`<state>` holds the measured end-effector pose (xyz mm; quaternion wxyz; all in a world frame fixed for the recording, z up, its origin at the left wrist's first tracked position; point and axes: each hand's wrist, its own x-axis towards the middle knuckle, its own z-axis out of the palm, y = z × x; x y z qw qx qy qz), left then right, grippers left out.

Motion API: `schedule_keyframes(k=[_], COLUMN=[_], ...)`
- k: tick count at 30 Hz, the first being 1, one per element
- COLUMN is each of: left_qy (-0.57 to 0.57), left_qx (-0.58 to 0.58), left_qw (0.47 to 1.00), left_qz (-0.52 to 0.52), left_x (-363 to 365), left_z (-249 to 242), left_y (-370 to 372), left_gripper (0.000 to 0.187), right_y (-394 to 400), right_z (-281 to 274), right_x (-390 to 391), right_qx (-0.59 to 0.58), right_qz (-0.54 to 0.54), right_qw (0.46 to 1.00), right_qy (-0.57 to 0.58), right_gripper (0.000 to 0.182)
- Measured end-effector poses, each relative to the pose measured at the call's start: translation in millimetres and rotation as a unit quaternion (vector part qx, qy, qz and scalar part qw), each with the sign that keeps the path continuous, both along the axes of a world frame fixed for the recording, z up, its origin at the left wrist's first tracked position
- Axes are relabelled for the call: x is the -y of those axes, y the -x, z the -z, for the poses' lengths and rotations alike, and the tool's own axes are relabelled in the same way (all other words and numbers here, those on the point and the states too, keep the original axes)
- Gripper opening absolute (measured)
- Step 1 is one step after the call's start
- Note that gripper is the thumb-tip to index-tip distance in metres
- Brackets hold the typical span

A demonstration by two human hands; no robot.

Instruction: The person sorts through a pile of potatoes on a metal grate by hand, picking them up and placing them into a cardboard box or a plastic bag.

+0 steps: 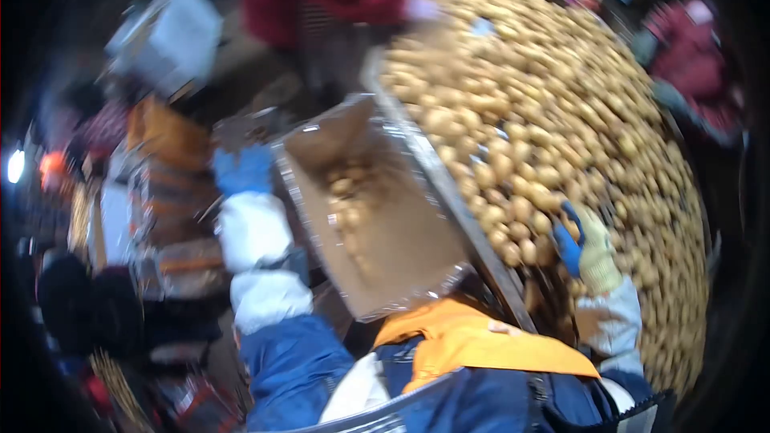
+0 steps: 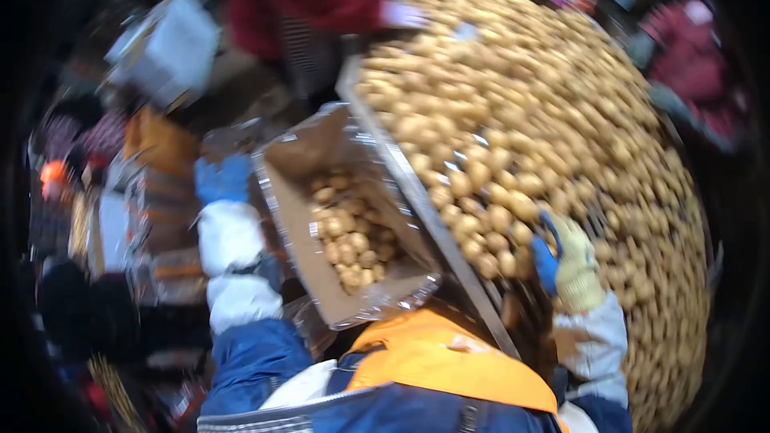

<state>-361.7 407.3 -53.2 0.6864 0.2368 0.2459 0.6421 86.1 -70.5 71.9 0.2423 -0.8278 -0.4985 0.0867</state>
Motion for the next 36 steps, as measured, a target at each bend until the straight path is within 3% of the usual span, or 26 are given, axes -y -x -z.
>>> schedule_keyframes(k=[3,7,8,9,10,11,12,14,15,16,18,20,21,23,24,25,26,28,29,30,31,32,34,36], left_qy=[0.059,-0.032,-0.022,-0.041,-0.147,-0.241,-0.348,-0.535,-0.581,-0.573,-0.609,-0.654,-0.639,-0.647,-0.651,-0.685,-0.684,-0.716,-0.721,-0.675,-0.676,-0.677,-0.658,-0.64], left_qx=[-0.138,-0.282,-0.295,-0.337,-0.385,-0.445,-0.481,-0.458,-0.437,-0.497,-0.455,-0.444,-0.461,-0.472,-0.487,-0.505,-0.505,-0.515,-0.516,-0.576,-0.58,-0.582,-0.631,-0.636], left_qw=[0.989,0.947,0.924,0.906,0.868,0.809,0.742,0.628,0.586,0.522,0.509,0.45,0.425,0.406,0.39,0.318,0.315,0.262,0.272,0.249,0.272,0.295,0.242,0.247], left_qz=[-0.008,0.15,0.243,0.251,0.277,0.301,0.312,0.331,0.358,0.391,0.402,0.415,0.446,0.441,0.433,0.417,0.421,0.391,0.375,0.387,0.365,0.341,0.333,0.353], left_x=[71.5,178.9,190.7,222.5,250.5,262.8,296.2,322.9,331.9,353.4,374.3,391.0,398.5,411.1,416.5,423.5,421.6,409.6,398.0,390.0,373.4,353.3,331.9,319.5], left_z=[-35.9,-75.0,-80.7,-92.0,-91.3,-76.6,-100.1,-93.5,-88.2,-109.1,-94.5,-105.8,-112.7,-103.0,-98.9,-127.4,-124.2,-110.0,-102.2,-93.4,-85.2,-78.1,-84.0,-92.3], left_y=[-48.2,-133.4,-150.6,-181.3,-202.1,-223.3,-247.0,-285.6,-303.6,-321.0,-349.9,-370.4,-378.6,-386.9,-390.0,-386.9,-387.1,-387.9,-389.7,-396.1,-395.9,-395.2,-400.2,-406.9], left_gripper=[0.046,0.048,0.047,0.043,0.039,0.038,0.041,0.05,0.054,0.057,0.06,0.062,0.059,0.058,0.056,0.054,0.054,0.053,0.051,0.049,0.048,0.047,0.048,0.046], right_y=[-30.4,-104.0,-124.1,-170.5,-208.0,-202.4,-173.6,-124.1,-105.4,-86.6,-45.1,-13.2,-3.3,9.8,7.4,4.6,2.8,9.5,17.3,21.9,25.9,31.2,34.8,14.3], right_z=[8.2,15.7,14.2,56.7,99.3,84.7,66.5,45.7,43.9,42.3,44.3,36.7,13.7,26.0,-9.6,-9.7,-8.4,6.5,14.8,21.5,10.9,27.8,20.6,24.9], right_x=[60.5,142.9,160.2,197.6,213.9,200.4,172.0,128.9,123.4,118.0,108.7,121.2,127.4,152.3,162.6,175.0,187.6,199.0,194.2,188.0,174.0,164.0,141.5,136.7], right_qx=[0.12,0.139,0.135,0.232,0.23,0.17,0.141,0.132,0.124,0.111,0.139,0.097,-0.016,-0.013,-0.011,0.032,0.074,0.018,0.083,0.148,0.047,-0.04,0.018,-0.049], right_qz=[0.122,0.315,0.375,0.377,0.386,0.415,0.424,0.364,0.288,0.21,0.102,-0.001,0.022,0.064,0.082,0.133,0.184,0.209,0.159,0.105,0.086,0.07,-0.031,-0.043], right_qw=[0.984,0.938,0.915,0.895,0.892,0.886,0.877,0.895,0.924,0.947,0.979,0.985,0.99,0.996,0.996,0.991,0.98,0.976,0.979,0.974,0.986,0.994,0.993,0.995], right_qy=[0.04,0.042,0.063,0.054,0.055,0.116,0.178,0.222,0.22,0.214,0.111,0.143,0.139,-0.054,0.012,0.001,-0.009,0.058,0.096,0.134,0.138,0.072,0.115,0.077], right_gripper=[0.049,0.06,0.062,0.067,0.067,0.067,0.067,0.068,0.067,0.066,0.059,0.052,0.049,0.043,0.042,0.045,0.048,0.054,0.056,0.058,0.058,0.057,0.047,0.041])
